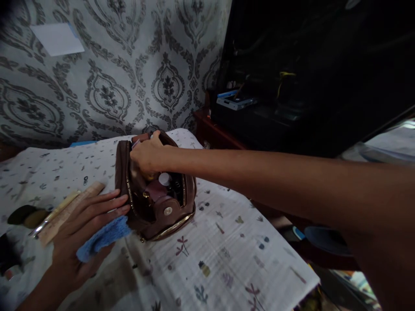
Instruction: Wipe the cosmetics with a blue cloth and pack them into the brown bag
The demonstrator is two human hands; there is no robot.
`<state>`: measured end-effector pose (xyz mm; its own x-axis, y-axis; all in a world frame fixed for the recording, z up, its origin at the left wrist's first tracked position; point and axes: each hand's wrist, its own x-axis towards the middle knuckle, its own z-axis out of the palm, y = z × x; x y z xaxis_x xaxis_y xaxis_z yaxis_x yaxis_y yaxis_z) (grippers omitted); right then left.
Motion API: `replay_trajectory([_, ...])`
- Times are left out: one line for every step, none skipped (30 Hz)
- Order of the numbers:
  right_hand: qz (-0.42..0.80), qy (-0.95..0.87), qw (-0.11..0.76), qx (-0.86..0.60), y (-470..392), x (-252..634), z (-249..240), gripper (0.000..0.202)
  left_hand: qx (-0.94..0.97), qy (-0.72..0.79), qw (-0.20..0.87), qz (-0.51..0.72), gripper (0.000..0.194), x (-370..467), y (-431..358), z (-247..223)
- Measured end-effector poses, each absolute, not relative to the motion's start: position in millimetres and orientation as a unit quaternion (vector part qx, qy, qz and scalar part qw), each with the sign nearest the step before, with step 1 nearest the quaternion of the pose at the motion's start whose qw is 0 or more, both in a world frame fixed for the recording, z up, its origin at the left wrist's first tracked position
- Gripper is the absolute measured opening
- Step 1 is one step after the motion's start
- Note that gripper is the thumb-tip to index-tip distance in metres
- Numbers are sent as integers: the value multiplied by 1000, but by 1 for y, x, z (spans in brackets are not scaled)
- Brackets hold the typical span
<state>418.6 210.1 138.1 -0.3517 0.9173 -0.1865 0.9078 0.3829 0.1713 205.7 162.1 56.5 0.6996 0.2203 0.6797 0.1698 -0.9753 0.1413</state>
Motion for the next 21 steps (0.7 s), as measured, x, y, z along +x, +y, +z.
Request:
replay_trajectory([17, 824, 127, 553, 209, 420, 140, 27, 922, 107, 34, 371, 34, 205, 162, 57])
replay_trajectory([17, 824, 131, 551, 208, 421, 143, 27, 922, 107, 35, 370, 35, 205, 162, 57])
replay_trajectory([15, 823, 138, 551, 207, 423, 145, 26, 923, 106, 35, 369, 35, 205, 162, 56])
replay_trajectory([13, 823, 145, 550, 207, 424, 147, 25, 921, 105, 35, 372, 35, 205, 162, 56])
replay_trajectory([10, 822, 150, 549, 206, 427, 149, 25, 920, 103, 35, 376, 35, 205, 162, 55])
replay_trajectory([6, 822, 152, 549, 205, 429, 150, 25, 918, 102, 35, 383, 34, 205, 163, 54])
replay_trajectory([3, 824, 146, 547, 205, 432, 150, 27, 914, 103, 37, 390, 34, 205, 163, 53])
replay_trajectory([1, 824, 137, 549, 205, 435, 150, 29, 912, 103, 40, 395, 34, 206, 163, 52])
replay_trajectory([2, 822, 128, 554, 205, 439, 149, 31, 910, 102, 43, 400, 35, 206, 163, 51])
replay_trajectory([3, 820, 120, 560, 205, 442, 149, 31, 909, 101, 46, 403, 35, 207, 163, 50])
replay_trajectory([3, 817, 114, 565, 205, 444, 148, 29, 908, 99, 48, 404, 36, 207, 164, 49])
replay_trajectory([3, 816, 112, 567, 205, 446, 147, 27, 907, 98, 48, 406, 36, 208, 164, 49])
replay_trajectory([4, 816, 112, 566, 204, 448, 147, 24, 907, 97, 49, 407, 36, 208, 164, 49])
replay_trajectory([5, 818, 114, 564, 204, 448, 147, 23, 906, 95, 49, 409, 36, 208, 164, 49])
replay_trajectory([10, 819, 118, 561, 204, 448, 147, 23, 905, 95, 50, 411, 36, 209, 164, 50])
replay_trajectory([19, 820, 123, 558, 203, 447, 146, 24, 905, 94, 50, 411, 36, 209, 163, 50])
replay_trajectory([31, 821, 129, 555, 203, 446, 146, 25, 906, 93, 50, 409, 35, 209, 163, 51])
replay_trajectory([45, 823, 134, 550, 202, 444, 144, 25, 908, 93, 49, 406, 35, 209, 163, 51])
replay_trajectory([61, 826, 136, 543, 202, 443, 143, 24, 909, 93, 49, 404, 34, 209, 163, 52])
replay_trajectory([74, 831, 133, 534, 201, 441, 140, 23, 910, 92, 49, 402, 34, 209, 163, 53])
replay_trajectory([85, 838, 127, 525, 201, 440, 137, 21, 910, 93, 50, 401, 34, 209, 163, 53])
